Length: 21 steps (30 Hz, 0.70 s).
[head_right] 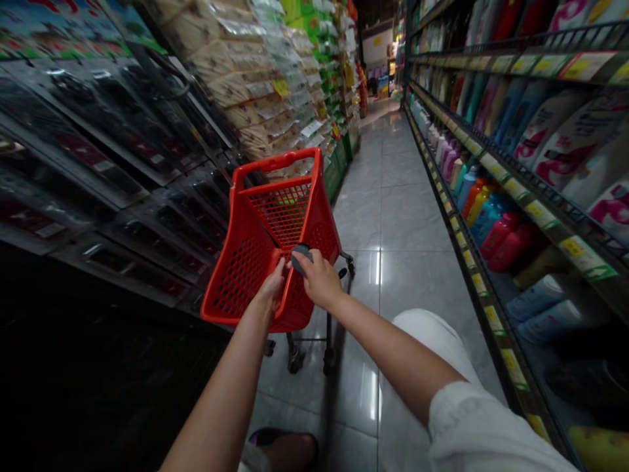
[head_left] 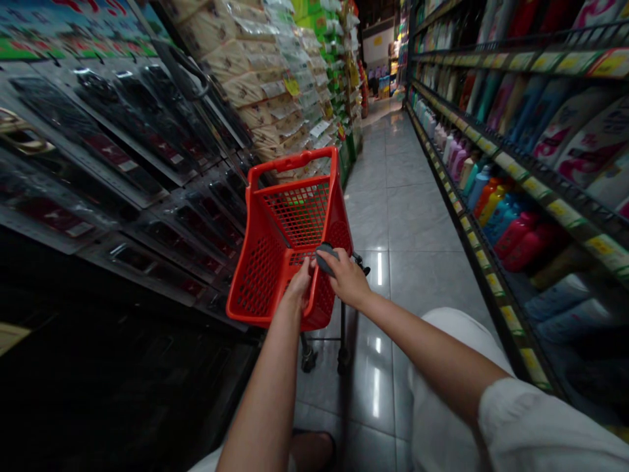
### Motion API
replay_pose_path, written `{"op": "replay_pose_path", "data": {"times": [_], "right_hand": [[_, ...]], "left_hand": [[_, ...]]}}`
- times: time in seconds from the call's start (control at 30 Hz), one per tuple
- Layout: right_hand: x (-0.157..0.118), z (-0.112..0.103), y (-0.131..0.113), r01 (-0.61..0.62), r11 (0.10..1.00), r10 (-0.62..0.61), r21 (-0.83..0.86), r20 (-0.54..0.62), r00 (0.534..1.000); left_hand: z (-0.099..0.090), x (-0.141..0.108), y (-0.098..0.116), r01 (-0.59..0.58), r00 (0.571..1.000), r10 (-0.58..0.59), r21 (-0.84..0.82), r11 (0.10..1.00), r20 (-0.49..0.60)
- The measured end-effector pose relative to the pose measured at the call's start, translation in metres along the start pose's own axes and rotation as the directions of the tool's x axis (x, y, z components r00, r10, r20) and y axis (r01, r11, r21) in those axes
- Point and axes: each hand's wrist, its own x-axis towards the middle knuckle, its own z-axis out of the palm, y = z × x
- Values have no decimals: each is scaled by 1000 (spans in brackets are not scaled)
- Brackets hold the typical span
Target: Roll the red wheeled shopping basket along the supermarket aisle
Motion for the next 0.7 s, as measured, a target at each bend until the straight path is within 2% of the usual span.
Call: {"op": "replay_pose_path", "data": {"times": [0.1, 0.2, 0.27, 0.37, 0.43, 0.5, 0.57, 0.63, 0.7], "right_hand": [[-17, 0, -12, 54, 998, -53, -18, 43, 998], [-25, -2, -17, 96, 995, -93, -40, 75, 993], [-15, -4, -10, 87, 994, -83, -60, 70, 994], [7, -6, 7, 16, 997, -13, -81, 37, 999], [17, -6, 14, -24, 997, 27, -77, 29, 999], [16, -6, 13, -26, 996, 30, -80, 43, 999], [4, -8, 3, 17, 995, -9, -96, 84, 996], [-11, -12, -11, 91, 990, -73, -106, 160, 984], [-23, -17, -21, 155, 981, -122, -116, 250, 960]], "left_hand": [[0, -1, 3, 81, 995, -80, 3, 997, -64], [3, -2, 5, 101, 990, -105, -37, 994, -98], [6, -5, 5, 103, 992, -108, -79, 992, -67], [5, -13, 8, 108, 993, -103, -80, 991, 56], [-5, -22, 12, 67, 989, -69, 15, 998, 128], [-22, -31, 17, 25, 982, -58, 181, 983, 178], [-42, -40, 21, -37, 986, -20, 335, 941, 165], [-58, -46, 22, -71, 997, 56, 545, 835, 45], [-68, -49, 21, -29, 997, 73, 765, 644, -24]]}}
